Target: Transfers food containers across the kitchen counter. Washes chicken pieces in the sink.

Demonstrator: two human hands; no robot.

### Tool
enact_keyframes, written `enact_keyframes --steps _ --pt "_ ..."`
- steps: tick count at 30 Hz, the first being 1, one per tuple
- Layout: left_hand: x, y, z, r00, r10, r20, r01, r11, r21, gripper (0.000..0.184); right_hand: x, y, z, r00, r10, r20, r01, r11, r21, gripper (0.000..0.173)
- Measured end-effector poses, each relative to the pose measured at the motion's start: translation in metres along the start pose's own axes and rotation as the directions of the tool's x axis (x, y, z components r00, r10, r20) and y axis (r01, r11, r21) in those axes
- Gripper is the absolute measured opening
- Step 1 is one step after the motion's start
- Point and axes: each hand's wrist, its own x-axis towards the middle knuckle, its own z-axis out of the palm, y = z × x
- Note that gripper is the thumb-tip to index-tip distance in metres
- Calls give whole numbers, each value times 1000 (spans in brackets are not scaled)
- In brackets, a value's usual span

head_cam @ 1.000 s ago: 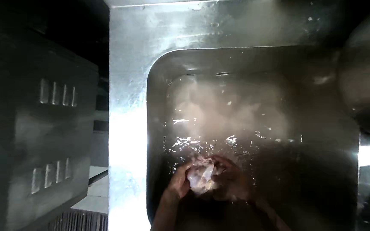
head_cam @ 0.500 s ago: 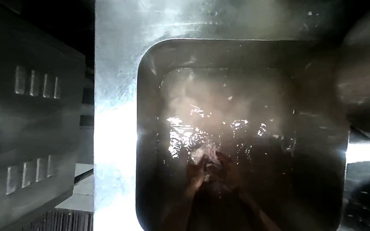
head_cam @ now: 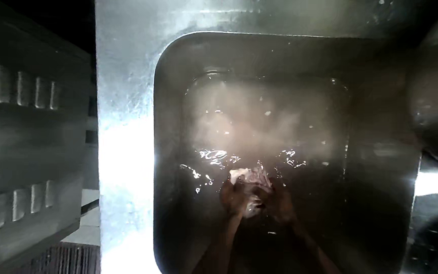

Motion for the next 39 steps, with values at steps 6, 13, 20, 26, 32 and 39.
enact_keyframes --steps 6,13,20,26,32,39 --pt "-9 18 -14 992 -129 2 126 965 -229 33 -28 -10 -4 910 -380 -166 251 823 -509 48" --pt "-3 27 -25 992 -92 88 107 979 -174 38 -27 1 11 832 -541 126 534 717 -447 54" --pt "-1 23 -35 929 -16 369 128 951 -281 27 -23 -24 25 951 -309 24 270 788 -554 79" --pt "-3 1 -43 951 184 248 -70 910 -408 20 -8 -36 20 999 -44 14 46 904 -424 61" --pt "-21 -27 -27 907 231 351 -281 955 96 86 1 -29 -4 995 93 -31 -98 952 -290 38" --pt "-13 -26 -11 847 445 291 -496 859 129 68 -1 -4 -26 996 -54 -69 33 961 -276 47"
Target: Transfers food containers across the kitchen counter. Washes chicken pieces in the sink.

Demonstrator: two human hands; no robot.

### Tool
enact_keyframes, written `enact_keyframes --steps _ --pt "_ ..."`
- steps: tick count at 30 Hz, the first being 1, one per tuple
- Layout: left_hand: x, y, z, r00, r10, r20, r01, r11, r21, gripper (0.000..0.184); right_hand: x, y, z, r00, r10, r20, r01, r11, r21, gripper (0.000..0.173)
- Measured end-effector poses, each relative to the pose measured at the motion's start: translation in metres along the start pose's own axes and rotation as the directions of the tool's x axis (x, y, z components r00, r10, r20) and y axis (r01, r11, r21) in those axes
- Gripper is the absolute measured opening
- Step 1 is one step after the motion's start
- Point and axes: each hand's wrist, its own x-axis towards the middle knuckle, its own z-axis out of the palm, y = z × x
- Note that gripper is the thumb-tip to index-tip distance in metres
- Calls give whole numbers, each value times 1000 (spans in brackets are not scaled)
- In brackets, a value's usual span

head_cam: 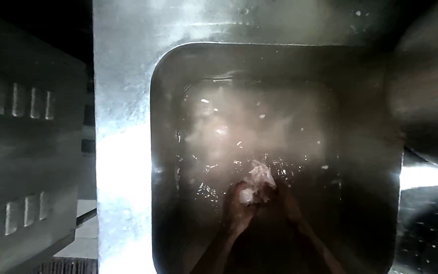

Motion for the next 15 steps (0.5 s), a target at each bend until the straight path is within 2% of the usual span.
enact_keyframes --steps 2,3,5,6,7,9,11,13,15 --pt "8 1 0 1000 2 -4 -2 1000 7 80 -4 12 -4 969 -242 -45 240 970 -48 65" --pt "12 0 -1 1000 4 11 -4 1000 -1 82 -1 20 -7 935 -354 -18 353 934 -58 69" --pt "18 -1 -3 997 -3 78 7 999 -50 86 6 27 -12 890 -447 89 450 893 -7 61" --pt "21 -3 -2 994 0 107 7 997 -73 85 11 25 -15 886 -422 190 431 902 -9 56" --pt "23 -4 -1 992 14 121 -4 996 -86 83 17 19 -20 882 -337 330 372 927 -44 56" --pt "26 -6 2 992 44 116 -38 998 -56 71 18 -16 -30 855 -175 488 309 928 -208 60" --pt "28 -11 3 986 86 145 -83 996 -30 58 8 -51 -34 847 -55 529 280 892 -355 61" --pt "31 -12 1 976 82 203 -82 997 -9 50 5 -62 -33 858 23 514 253 851 -461 53" --pt "33 -13 1 971 80 224 -80 997 -7 46 8 -63 -31 857 136 497 143 864 -483 47"
